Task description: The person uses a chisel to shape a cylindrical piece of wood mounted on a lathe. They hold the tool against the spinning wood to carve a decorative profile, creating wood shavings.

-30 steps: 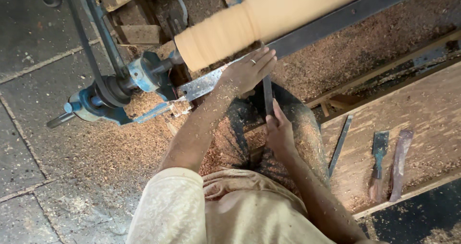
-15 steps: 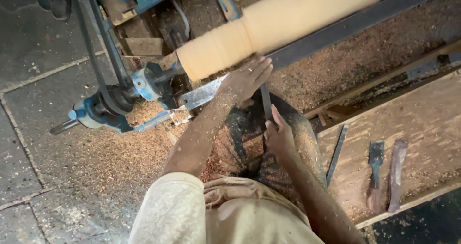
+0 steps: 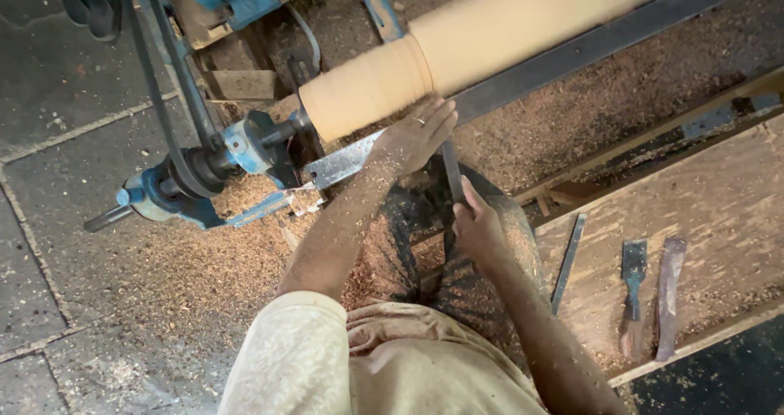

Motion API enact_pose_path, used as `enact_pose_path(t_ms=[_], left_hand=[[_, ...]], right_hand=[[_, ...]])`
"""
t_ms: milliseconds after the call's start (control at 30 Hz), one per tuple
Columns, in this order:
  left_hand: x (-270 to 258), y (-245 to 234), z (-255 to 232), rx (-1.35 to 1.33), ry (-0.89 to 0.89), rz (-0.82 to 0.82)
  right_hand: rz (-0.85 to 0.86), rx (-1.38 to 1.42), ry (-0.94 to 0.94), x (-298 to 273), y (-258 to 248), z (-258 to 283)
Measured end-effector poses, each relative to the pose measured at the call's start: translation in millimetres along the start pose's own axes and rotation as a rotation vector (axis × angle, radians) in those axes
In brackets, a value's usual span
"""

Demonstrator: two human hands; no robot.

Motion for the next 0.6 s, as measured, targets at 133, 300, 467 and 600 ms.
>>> enact_pose_path(t_ms=[133, 300, 467, 600], left_hand=[[-5.0, 2.4, -1.2, 0.003, -0.047, -0.081], [-9.7, -2.6, -1.4, -0.03, -0.049, -0.092], [-3.6, -18.4, 2.3, -0.02, -0.025, -0.047], [-3.1, -29.2, 6.0, -0.068, -0.029, -0.062]], right_hand=[[0.017, -0.177, 0.016, -5.9, -11.4, 15.2], [-0.014, -0.565, -0.069, -9.2, -28.2, 34.3], [-0.021, -0.067, -0.057, -6.1, -0.3, 2.8], [0.01, 0.127, -0.054, 0.4, 6.9, -7.6]])
Point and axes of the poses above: each hand's wrist, its own x-axis towards the middle knuckle, its own y-axis out of the palm, z = x × y, the point moved 6 cm from there along x, towards the middle knuckle, and after that the axes turned 10 degrees about x, right-handed, at the moved point
